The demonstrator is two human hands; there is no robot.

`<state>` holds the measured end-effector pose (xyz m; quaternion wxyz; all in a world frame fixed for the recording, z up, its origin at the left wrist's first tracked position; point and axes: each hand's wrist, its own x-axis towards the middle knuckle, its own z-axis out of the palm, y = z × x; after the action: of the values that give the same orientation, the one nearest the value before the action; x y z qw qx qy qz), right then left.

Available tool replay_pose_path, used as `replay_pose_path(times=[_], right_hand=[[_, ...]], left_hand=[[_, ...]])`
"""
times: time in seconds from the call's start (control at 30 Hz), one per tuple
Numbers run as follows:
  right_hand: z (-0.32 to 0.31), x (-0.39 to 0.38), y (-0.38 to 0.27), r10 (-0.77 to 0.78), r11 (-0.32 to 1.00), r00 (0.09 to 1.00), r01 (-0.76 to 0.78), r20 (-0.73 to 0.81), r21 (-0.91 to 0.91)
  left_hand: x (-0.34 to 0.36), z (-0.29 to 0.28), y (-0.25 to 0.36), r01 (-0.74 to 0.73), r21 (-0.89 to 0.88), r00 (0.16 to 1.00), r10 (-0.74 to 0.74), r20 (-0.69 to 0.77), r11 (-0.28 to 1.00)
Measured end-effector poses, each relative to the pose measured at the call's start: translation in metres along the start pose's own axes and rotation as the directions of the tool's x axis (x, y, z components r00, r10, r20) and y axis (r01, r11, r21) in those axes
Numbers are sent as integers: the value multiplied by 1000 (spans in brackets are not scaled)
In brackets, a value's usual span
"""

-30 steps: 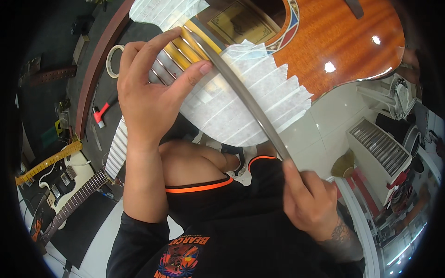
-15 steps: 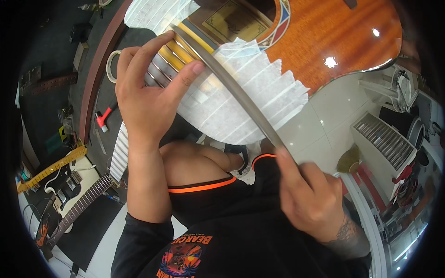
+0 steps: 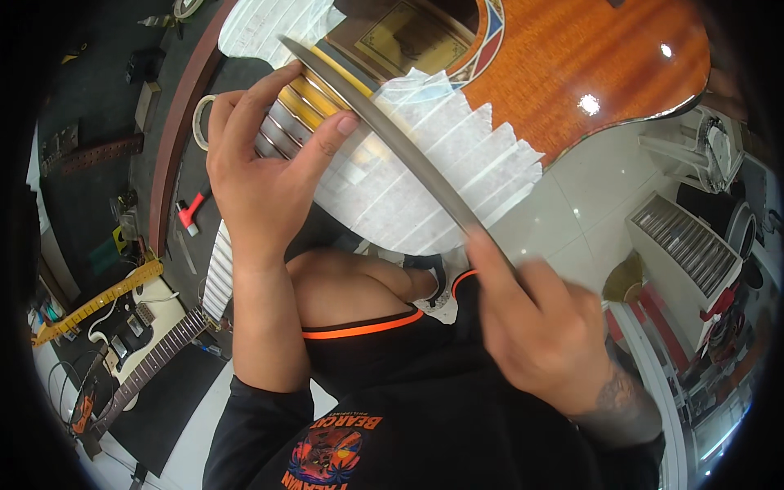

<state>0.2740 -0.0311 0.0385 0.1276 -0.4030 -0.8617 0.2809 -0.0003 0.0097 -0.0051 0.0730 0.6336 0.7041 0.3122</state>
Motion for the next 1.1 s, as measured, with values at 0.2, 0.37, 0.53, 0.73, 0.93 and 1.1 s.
replay_pose_path(times=[0.2, 0.37, 0.53, 0.73, 0.93, 1.1], right_hand=[[11, 15, 0, 23, 1000, 1000, -23, -4, 18], [4, -62, 12, 14, 995, 1000, -17, -26, -98], [-1, 38, -14, 0, 1000, 1000, 1, 15, -29], [2, -29, 6, -42, 987, 999, 42, 8, -152], [-4, -9, -12, 25, 992, 998, -18, 54, -128], [6, 36, -19, 5, 992, 999, 1, 43, -124]], left_hand=[[-3, -5, -8, 12, 16, 1000, -12, -1, 1000], [2, -1, 4, 9, -2, 1000, -9, 12, 1000], [-2, -3, -1, 23, 44, 1000, -24, 17, 999], [0, -4, 0, 20, 4, 1000, -20, -1, 1000], [0, 0, 2, -5, 18, 1000, 5, -12, 1000], [-3, -4, -5, 28, 12, 999, -28, -16, 1000]])
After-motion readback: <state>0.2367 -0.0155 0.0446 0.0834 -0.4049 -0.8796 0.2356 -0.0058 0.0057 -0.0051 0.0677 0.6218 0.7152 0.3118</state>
